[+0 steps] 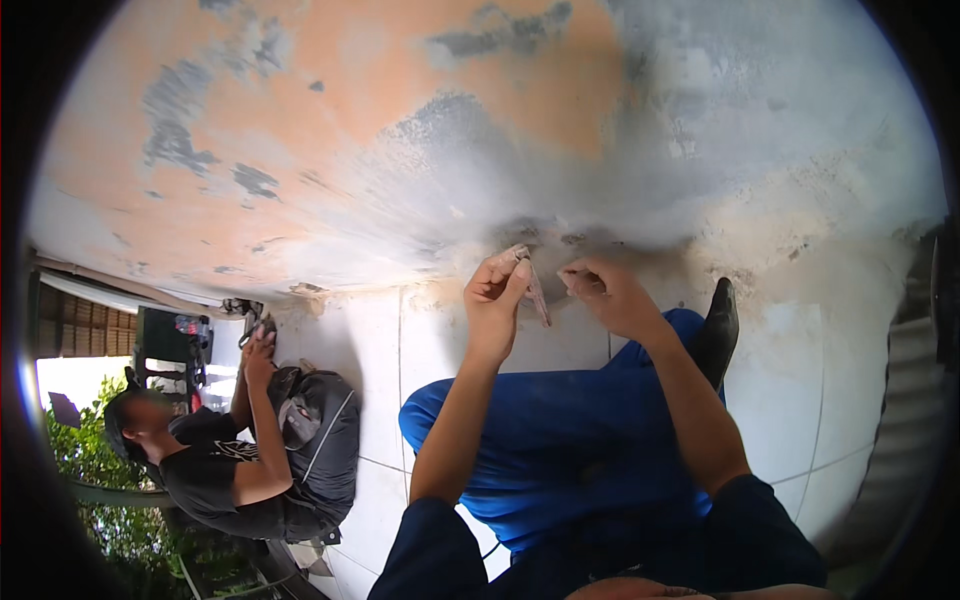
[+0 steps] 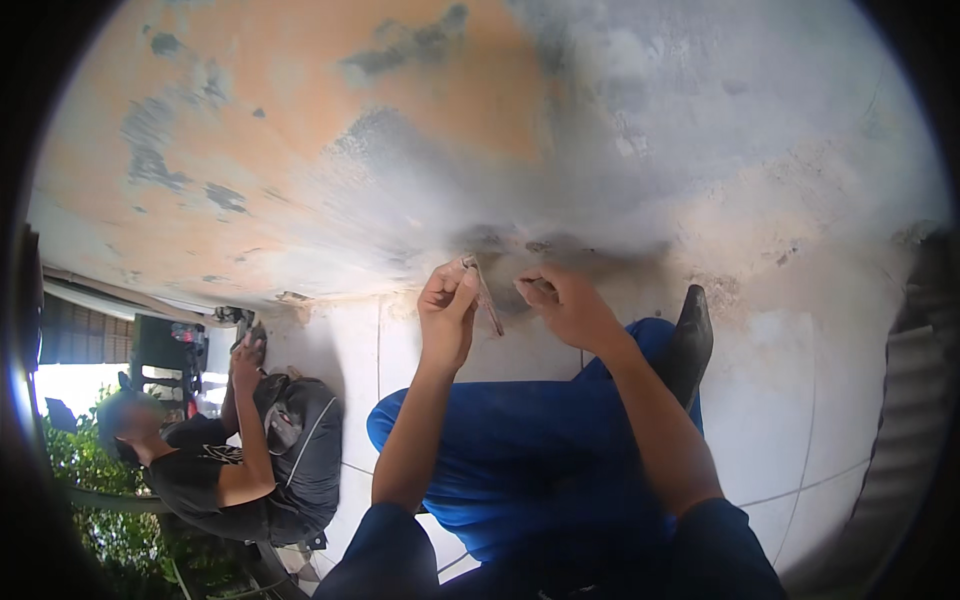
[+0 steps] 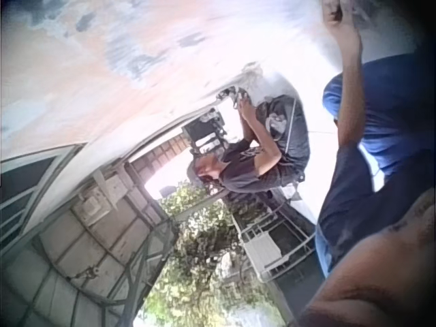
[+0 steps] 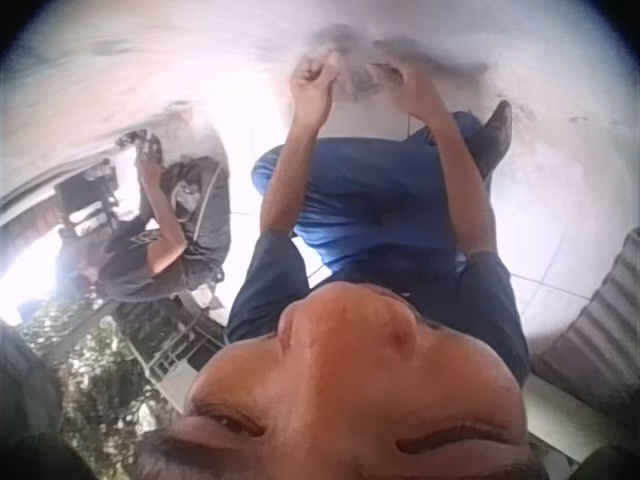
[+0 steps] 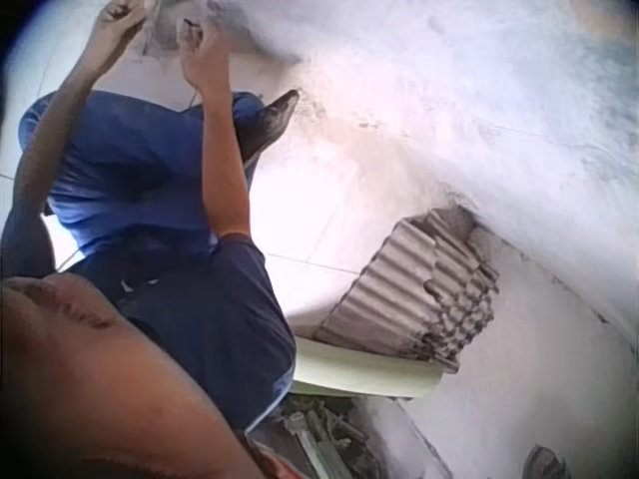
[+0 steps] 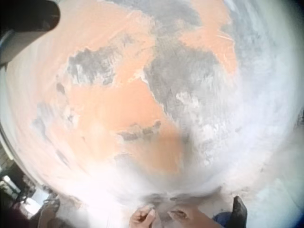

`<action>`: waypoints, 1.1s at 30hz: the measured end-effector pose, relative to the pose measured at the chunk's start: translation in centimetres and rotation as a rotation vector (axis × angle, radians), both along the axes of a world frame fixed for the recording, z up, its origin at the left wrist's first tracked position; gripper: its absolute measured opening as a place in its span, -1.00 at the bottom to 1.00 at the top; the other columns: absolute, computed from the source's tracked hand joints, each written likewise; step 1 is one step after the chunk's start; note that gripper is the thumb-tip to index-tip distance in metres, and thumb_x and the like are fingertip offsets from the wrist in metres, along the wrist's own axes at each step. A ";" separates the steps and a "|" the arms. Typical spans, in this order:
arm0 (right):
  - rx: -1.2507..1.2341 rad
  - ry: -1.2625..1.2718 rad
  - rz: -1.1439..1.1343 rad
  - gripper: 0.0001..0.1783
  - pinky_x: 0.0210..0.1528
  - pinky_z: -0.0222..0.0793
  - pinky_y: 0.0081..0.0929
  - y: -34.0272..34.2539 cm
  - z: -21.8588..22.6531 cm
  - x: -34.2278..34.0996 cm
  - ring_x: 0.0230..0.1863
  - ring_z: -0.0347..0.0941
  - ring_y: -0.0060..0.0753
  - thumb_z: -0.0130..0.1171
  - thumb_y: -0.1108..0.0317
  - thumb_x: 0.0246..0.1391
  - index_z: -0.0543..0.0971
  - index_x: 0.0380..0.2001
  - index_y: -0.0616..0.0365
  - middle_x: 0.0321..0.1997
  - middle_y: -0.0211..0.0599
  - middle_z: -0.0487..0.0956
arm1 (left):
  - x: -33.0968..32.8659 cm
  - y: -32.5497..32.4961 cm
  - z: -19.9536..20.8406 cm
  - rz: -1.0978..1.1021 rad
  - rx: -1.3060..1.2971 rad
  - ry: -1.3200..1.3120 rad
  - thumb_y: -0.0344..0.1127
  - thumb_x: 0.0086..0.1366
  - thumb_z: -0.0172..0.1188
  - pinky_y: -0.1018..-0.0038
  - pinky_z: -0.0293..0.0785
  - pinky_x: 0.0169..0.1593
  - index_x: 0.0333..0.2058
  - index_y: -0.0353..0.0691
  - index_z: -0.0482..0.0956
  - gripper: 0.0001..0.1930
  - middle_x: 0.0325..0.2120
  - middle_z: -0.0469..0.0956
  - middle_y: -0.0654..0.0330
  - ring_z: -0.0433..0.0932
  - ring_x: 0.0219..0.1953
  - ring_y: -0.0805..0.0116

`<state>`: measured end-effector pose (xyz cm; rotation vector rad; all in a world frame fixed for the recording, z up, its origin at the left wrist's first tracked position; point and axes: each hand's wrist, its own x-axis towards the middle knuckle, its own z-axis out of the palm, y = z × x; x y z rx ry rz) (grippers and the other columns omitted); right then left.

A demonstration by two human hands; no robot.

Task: The person sands a wall by rubbing a folded piece of sandpaper against the wall surface, periodically folding and repositioning the sandpaper.

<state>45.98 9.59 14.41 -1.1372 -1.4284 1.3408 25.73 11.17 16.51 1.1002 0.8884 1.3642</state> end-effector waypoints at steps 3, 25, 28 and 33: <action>-0.091 0.205 0.015 -0.69 -0.15 0.49 -0.49 -0.1 0.1 0.2 -0.21 0.59 -0.50 0.22 0.26 0.34 0.61 -0.03 0.29 -0.19 -0.28 0.68 | 0.4 -0.8 -2.9 -0.095 -0.104 -0.064 -0.42 0.43 0.26 0.53 0.50 -0.14 0.02 -0.34 0.59 -0.76 -0.24 0.65 0.25 0.56 -0.22 0.55; -0.044 0.198 -0.224 -0.88 -0.12 0.51 -0.55 0.8 -2.0 -2.5 -0.15 0.54 -0.61 0.30 0.48 0.25 0.55 -0.21 0.18 -0.19 -0.40 0.61 | 0.4 -1.0 -4.8 -0.231 -0.418 -0.049 -0.17 0.50 0.17 0.50 0.56 -0.07 0.19 -0.35 0.51 -0.56 -0.08 0.61 0.17 0.59 -0.12 0.48; -0.029 0.155 -0.254 -0.87 -0.13 0.51 -0.55 1.1 -2.7 -2.3 -0.16 0.54 -0.61 0.29 0.48 0.25 0.51 -0.29 0.17 -0.19 -0.37 0.61 | 0.9 -1.5 -5.1 -0.351 -0.424 0.016 -0.21 0.46 0.22 0.45 0.60 -0.07 0.15 -0.42 0.49 -0.56 -0.09 0.63 0.08 0.64 -0.14 0.41; -0.052 0.043 -0.241 -0.80 -0.16 0.51 -0.53 1.3 -3.5 -2.5 -0.20 0.57 -0.56 0.34 0.45 0.20 0.47 -0.36 0.19 -0.17 -0.25 0.63 | 0.8 -1.1 -6.0 -0.261 -0.333 0.218 -0.28 0.40 0.29 0.45 0.63 -0.15 -0.02 -0.47 0.56 -0.66 -0.23 0.67 0.05 0.68 -0.27 0.37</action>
